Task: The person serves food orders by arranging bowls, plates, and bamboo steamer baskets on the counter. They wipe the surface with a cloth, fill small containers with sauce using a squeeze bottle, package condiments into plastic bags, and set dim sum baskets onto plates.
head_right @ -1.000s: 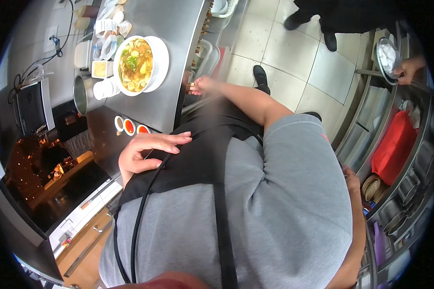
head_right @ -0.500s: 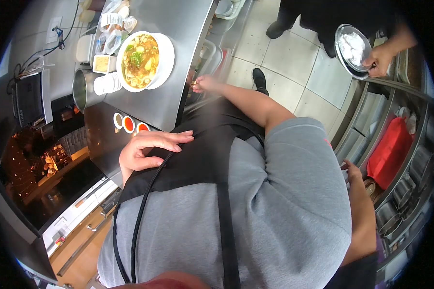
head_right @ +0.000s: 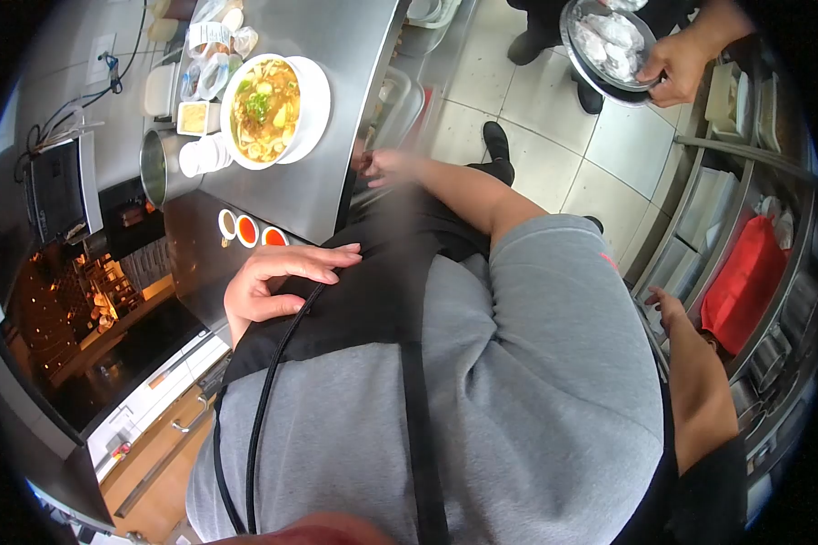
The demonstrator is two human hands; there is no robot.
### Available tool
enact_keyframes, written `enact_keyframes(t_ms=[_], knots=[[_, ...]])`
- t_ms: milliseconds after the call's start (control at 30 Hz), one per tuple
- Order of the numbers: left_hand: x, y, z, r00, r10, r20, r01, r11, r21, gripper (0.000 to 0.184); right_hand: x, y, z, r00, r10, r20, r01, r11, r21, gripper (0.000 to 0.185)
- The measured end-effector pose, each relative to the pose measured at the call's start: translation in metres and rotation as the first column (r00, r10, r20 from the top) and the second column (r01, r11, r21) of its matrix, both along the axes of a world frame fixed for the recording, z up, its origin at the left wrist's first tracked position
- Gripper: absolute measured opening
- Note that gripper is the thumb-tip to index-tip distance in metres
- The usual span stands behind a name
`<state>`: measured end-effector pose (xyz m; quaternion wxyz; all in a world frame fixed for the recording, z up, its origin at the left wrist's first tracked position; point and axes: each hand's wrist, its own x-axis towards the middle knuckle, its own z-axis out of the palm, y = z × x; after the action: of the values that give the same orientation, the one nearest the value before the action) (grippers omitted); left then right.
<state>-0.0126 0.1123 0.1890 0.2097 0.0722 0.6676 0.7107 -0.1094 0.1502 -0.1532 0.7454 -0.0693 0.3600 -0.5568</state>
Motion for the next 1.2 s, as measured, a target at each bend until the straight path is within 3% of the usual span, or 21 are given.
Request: enact_keyframes(t_ms=[200,267,467,567,600,633,667,700,767,800,833,900,967,1033,1100,1133,1200], knots=[[0.003,0.000,-0.003,1.000,0.003,-0.014,-0.003,1.000,0.000,0.037,-0.002,0.005,-0.003,0.998,0.044,-0.038,-0.039,0.992,0.117,0.023],[0.004,0.000,-0.004,1.000,0.011,-0.025,-0.011,1.000,0.006,0.037,-0.004,0.008,-0.005,0.980,0.016,-0.196,-0.010,1.000,0.028,0.023],[0.003,-0.002,-0.004,0.998,-0.013,-0.054,0.013,1.000,-0.011,0.037,-0.026,0.038,-0.011,0.959,0.005,-0.285,-0.004,1.000,0.007,0.019],[0.003,-0.002,-0.004,0.996,-0.006,-0.094,0.006,1.000,-0.003,0.038,-0.039,0.052,0.004,0.934,0.071,-0.350,-0.067,0.997,0.022,0.017],[0.003,-0.002,-0.002,0.995,-0.007,-0.102,0.006,1.000,-0.008,0.038,-0.045,0.057,0.033,0.929,0.080,-0.363,-0.076,0.997,0.025,0.017],[0.004,-0.003,-0.001,0.994,-0.006,-0.113,0.005,1.000,-0.015,0.039,-0.052,0.063,0.078,0.751,0.143,-0.644,-0.173,0.985,0.017,0.016],[0.006,-0.003,0.000,0.992,0.007,-0.129,-0.009,1.000,-0.015,0.039,-0.057,0.064,0.103,0.487,0.171,-0.857,-0.269,0.962,0.039,0.016],[0.008,-0.004,0.000,0.989,0.014,-0.147,-0.016,1.000,-0.012,0.039,-0.060,0.063,0.097,0.467,0.176,-0.866,-0.283,0.958,0.042,0.016],[0.014,-0.006,0.002,0.981,0.044,-0.188,-0.048,0.999,-0.018,0.040,-0.073,0.068,0.077,0.287,0.065,-0.956,-0.229,0.973,-0.003,0.018],[0.019,-0.007,0.003,0.979,0.099,-0.177,-0.099,0.995,0.010,0.040,-0.082,0.069,0.080,0.232,0.045,-0.972,-0.211,0.978,-0.005,0.020],[0.025,-0.009,0.002,0.974,0.154,-0.166,-0.149,0.988,0.039,0.041,-0.092,0.067,0.087,0.270,-0.071,-0.960,-0.172,0.978,-0.121,0.019],[0.036,-0.016,0.000,0.955,0.208,-0.211,-0.203,0.978,0.048,0.038,-0.114,0.062,0.115,0.344,-0.069,-0.937,-0.076,0.992,-0.101,0.020],[0.047,-0.022,-0.005,0.907,0.421,-0.035,-0.411,0.898,0.158,0.034,-0.128,0.052,0.160,0.270,-0.208,-0.940,0.068,0.978,-0.197,0.018],[0.056,-0.029,-0.017,0.857,0.507,-0.093,-0.489,0.856,0.167,0.030,-0.145,0.038,0.195,0.127,-0.260,-0.957,0.125,0.961,-0.245,0.017],[0.062,-0.037,-0.024,0.705,0.708,0.045,-0.709,0.705,0.028,0.031,-0.155,0.016,0.227,-0.067,-0.321,-0.945,0.181,0.927,-0.328,0.017],[0.065,-0.041,-0.028,0.674,0.738,0.032,-0.738,0.675,0.000,0.029,-0.157,0.002,0.246,-0.154,-0.276,-0.949,0.172,0.938,-0.301,0.019],[0.067,-0.046,-0.031,0.617,0.787,0.026,-0.787,0.617,-0.017,0.028,-0.163,-0.035,0.257,-0.258,-0.392,-0.883,0.093,0.900,-0.426,0.016]])
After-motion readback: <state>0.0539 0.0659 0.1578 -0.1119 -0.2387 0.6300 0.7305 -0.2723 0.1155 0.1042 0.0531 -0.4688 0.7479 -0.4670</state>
